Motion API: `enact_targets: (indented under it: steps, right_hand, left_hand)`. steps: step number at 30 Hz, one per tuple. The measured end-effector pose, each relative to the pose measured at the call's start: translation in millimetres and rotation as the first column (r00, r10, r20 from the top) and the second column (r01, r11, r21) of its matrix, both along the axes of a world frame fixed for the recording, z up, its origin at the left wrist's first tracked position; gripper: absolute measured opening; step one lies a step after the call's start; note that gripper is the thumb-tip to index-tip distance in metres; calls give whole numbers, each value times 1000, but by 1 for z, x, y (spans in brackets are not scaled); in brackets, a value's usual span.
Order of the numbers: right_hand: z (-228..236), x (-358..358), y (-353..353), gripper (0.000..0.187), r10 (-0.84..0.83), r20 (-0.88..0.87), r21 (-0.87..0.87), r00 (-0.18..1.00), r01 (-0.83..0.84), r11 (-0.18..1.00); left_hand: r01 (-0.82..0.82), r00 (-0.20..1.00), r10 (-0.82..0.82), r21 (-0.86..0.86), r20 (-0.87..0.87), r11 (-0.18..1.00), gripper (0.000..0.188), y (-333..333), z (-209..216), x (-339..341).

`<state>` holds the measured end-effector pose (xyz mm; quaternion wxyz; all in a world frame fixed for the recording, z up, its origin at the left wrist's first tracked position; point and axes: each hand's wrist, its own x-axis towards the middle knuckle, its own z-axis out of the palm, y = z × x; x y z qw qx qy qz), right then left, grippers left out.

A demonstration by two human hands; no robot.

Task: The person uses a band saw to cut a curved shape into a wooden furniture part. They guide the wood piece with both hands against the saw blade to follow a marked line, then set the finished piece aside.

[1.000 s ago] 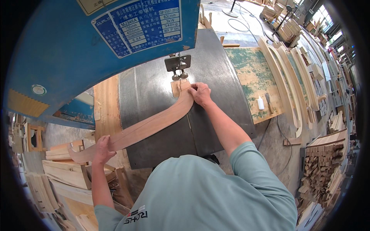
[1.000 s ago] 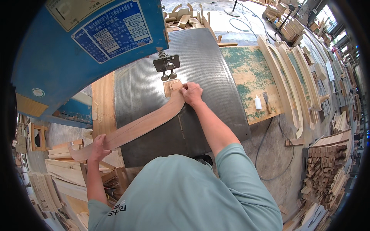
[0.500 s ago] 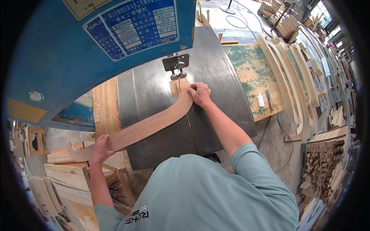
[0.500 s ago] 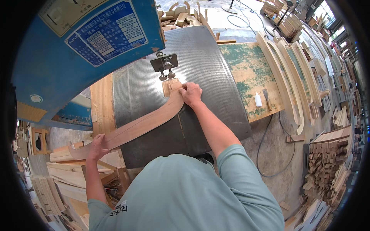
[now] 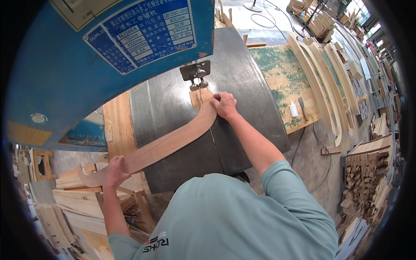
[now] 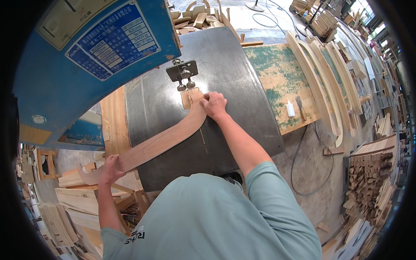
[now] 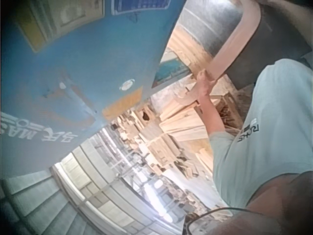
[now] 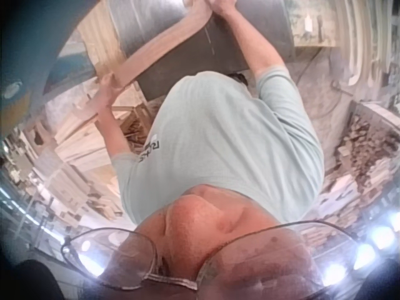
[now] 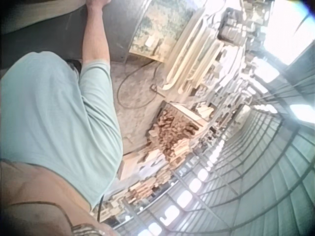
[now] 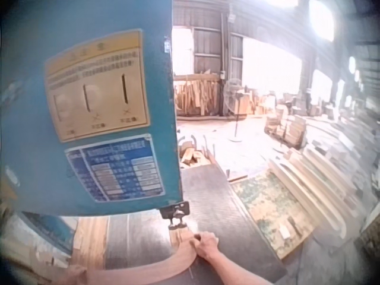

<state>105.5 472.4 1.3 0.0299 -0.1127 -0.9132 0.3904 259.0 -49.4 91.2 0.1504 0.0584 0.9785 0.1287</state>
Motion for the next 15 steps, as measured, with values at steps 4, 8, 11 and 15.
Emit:
enact_targets:
  steps: [4,8,11,15]
  right_hand:
    - [-1,-2,-1,27,1,-52,68,999,3,998]
    - [-3,-6,-1,26,-8,-64,77,998,13,997]
    - [-1,-8,-1,27,-3,-44,60,999,5,998]
    - [4,-8,0,28,1,-9,63,1000,-1,998]
  left_hand:
    - [22,999,-22,10,-35,1000,86,0,-4,8]
    - [42,998,-42,8,-50,999,86,4,-2,12]
    - [46,997,-46,5,-68,999,84,7,0,16]
    - [42,996,-41,3,-75,999,82,13,4,25]
